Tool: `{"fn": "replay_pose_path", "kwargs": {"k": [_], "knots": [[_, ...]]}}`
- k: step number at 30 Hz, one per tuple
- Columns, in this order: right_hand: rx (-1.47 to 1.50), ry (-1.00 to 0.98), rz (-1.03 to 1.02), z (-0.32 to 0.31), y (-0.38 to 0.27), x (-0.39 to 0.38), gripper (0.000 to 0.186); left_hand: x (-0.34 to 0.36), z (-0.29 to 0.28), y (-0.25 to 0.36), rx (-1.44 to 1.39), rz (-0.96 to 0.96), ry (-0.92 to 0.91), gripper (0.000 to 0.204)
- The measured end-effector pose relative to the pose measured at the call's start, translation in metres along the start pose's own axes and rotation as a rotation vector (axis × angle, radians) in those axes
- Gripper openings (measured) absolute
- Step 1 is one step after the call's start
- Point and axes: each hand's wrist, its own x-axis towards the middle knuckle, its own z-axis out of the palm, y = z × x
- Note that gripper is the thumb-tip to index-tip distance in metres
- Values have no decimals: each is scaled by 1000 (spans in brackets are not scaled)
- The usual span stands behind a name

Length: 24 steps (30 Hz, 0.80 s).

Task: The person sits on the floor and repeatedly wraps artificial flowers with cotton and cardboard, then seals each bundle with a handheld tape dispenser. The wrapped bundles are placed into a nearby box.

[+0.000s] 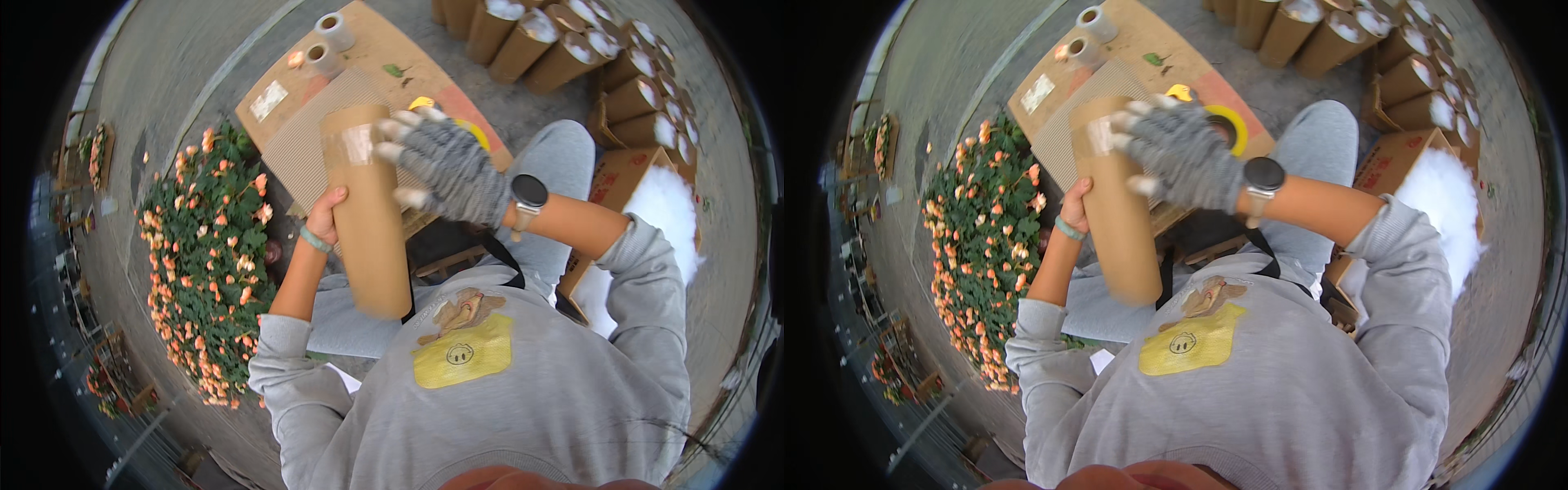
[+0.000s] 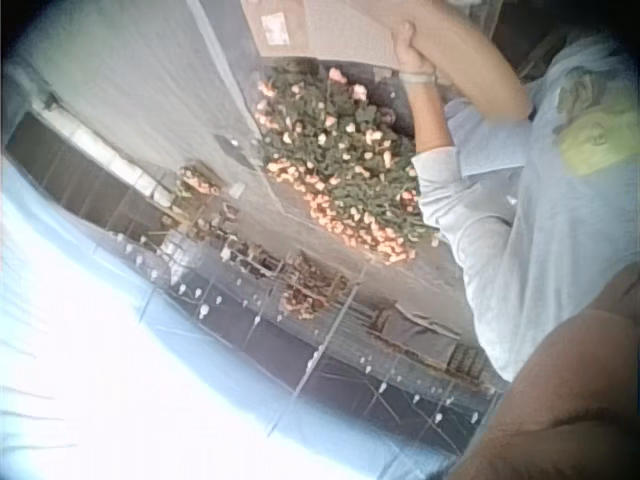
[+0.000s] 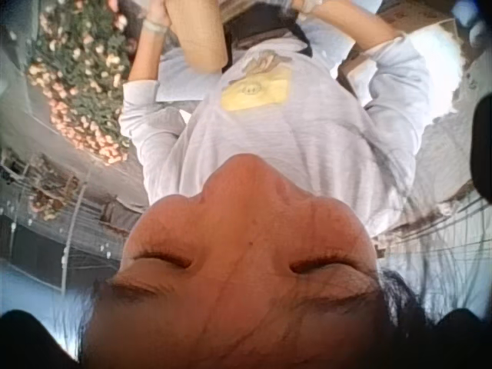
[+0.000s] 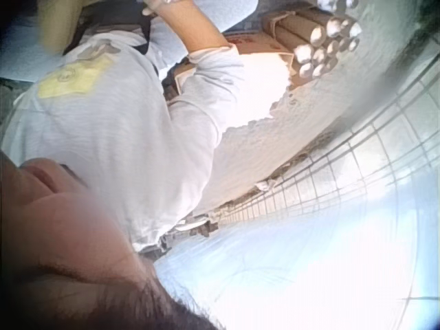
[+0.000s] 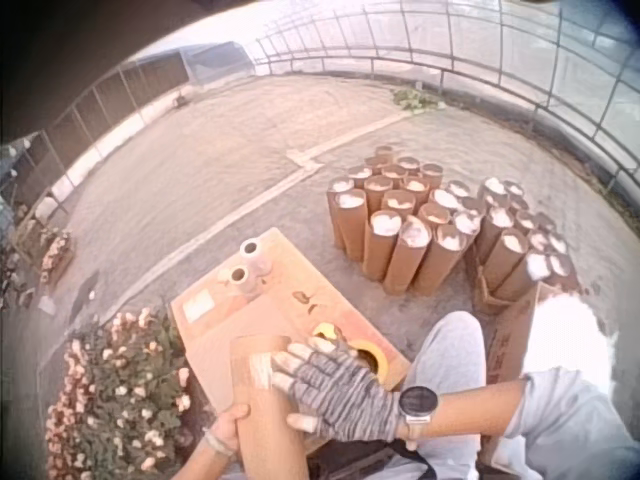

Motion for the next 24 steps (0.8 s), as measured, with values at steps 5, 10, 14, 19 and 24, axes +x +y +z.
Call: {"fn": "replay_pose_path", "kwargs": {"k": [5, 10, 14, 19, 24], "knots": [[217, 120, 261, -50, -28, -11, 66, 39, 75, 17, -254, 61, -248, 62], [569, 58, 219, -130, -29, -112, 86, 139, 184, 29, -272, 138, -279, 61], [547, 150, 693, -183, -15, -155, 85, 197, 266, -27, -82, 18, -146, 61], [568, 768, 1273, -227, 51, -195, 36, 204, 287, -69, 1237, 421, -248, 57], [957, 1417, 1258, -262, 126, -276, 42, 200, 244, -65, 1833, 639, -362, 35]]}}
